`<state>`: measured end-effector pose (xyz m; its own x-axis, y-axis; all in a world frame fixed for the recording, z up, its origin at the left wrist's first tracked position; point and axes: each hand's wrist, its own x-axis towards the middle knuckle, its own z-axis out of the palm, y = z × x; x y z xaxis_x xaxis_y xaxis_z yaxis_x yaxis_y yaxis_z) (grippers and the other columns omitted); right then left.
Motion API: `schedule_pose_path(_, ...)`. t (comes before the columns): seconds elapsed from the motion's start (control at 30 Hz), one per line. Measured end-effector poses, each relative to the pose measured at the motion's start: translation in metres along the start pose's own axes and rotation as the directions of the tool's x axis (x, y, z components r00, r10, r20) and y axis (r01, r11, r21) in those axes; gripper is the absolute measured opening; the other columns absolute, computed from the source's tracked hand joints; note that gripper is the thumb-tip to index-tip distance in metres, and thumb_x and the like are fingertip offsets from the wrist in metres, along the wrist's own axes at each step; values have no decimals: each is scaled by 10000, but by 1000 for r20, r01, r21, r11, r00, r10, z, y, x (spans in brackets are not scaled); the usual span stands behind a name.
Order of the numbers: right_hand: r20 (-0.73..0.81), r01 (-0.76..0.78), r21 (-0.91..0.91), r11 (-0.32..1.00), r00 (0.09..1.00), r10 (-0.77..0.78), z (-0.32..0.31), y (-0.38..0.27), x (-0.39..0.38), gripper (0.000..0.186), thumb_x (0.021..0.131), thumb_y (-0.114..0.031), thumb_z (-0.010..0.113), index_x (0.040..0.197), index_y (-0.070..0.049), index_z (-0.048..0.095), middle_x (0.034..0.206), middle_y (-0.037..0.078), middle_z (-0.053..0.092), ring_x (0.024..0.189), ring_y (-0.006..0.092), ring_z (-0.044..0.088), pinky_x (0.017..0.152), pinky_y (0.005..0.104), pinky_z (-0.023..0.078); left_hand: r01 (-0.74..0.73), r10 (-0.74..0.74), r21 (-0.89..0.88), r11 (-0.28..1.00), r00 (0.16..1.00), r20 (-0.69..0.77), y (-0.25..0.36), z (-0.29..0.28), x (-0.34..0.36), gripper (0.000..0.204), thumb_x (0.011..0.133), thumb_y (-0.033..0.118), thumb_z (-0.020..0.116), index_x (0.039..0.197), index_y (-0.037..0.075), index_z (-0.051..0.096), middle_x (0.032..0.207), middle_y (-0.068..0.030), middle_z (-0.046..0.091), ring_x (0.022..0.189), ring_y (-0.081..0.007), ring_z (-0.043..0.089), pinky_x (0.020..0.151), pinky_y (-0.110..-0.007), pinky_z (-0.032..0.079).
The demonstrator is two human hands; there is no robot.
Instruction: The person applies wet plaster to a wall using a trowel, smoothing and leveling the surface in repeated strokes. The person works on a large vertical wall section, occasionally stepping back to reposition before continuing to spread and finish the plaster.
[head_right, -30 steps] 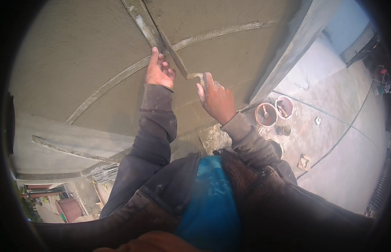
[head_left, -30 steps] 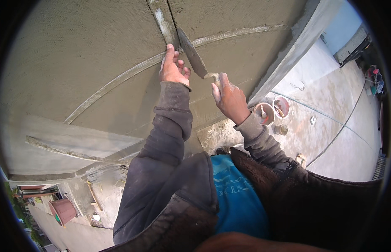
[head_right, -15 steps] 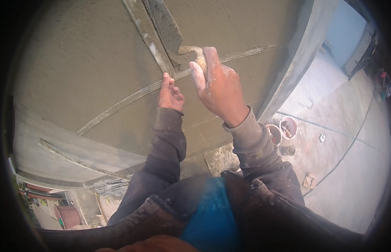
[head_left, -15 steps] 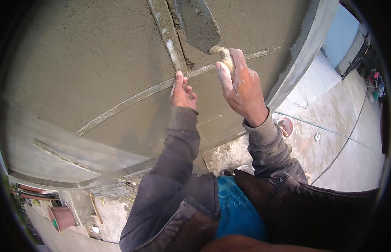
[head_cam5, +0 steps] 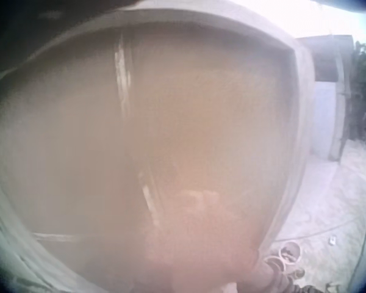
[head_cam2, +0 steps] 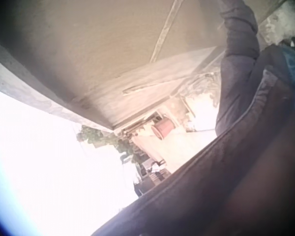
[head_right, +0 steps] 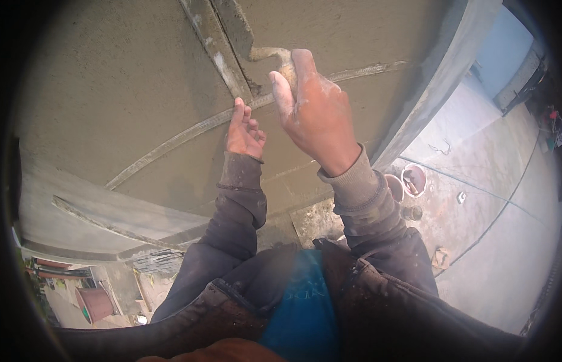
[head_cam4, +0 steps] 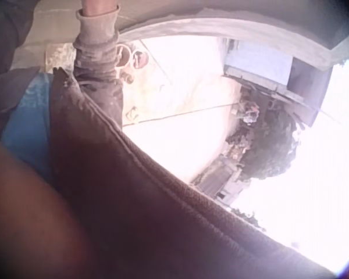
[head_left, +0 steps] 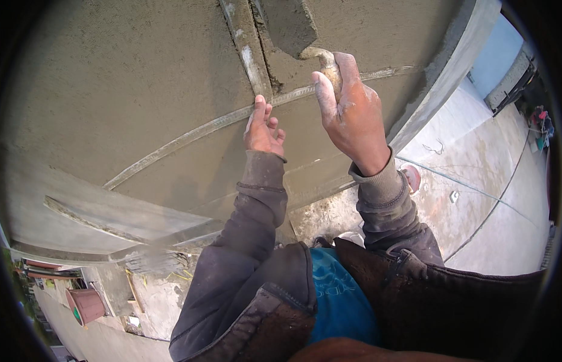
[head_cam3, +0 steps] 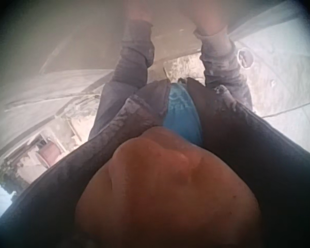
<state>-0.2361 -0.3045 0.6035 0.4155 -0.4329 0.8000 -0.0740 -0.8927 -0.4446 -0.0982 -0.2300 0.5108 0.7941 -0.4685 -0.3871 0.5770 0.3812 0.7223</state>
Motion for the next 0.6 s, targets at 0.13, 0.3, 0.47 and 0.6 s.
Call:
schedule_pose_path(0.13,42,5,-37,999,999,-3,3,5,-1,283,958,-217,626,1105,-33,469,634,166,590,561,376,613,472,442,449,-4,5,13,1000,1000,-22,-4,2,2,449,845,470,782,1139,161,643,1044,88,568,824,-74,463,713,-297,386)
schedule_pose_path(0.3,123,-15,-97,995,992,27,9,12,-33,283,951,-212,629,1104,-34,471,665,184,610,578,382,628,472,448,460,-9,9,32,999,1000,-5,-2,-1,-1,477,834,487,786,1145,159,633,1069,75,565,857,-85,457,715,-297,383)
schedule_pose_path(0.47,283,-128,-157,979,944,169,11,18,-60,264,955,-216,613,1079,-44,457,701,190,629,628,400,643,497,469,483,-25,25,13,1000,1000,-2,-1,0,-2,495,823,489,796,1149,158,627,1069,76,568,862,-89,462,711,-298,384)
schedule_pose_path(0.6,330,-134,-170,976,926,184,16,27,-80,257,958,-224,602,1065,-51,445,720,193,638,641,413,643,520,487,493,-24,24,21,999,1000,-10,-1,-1,0,500,825,487,795,1156,155,623,1077,71,571,862,-94,464,709,-302,384)
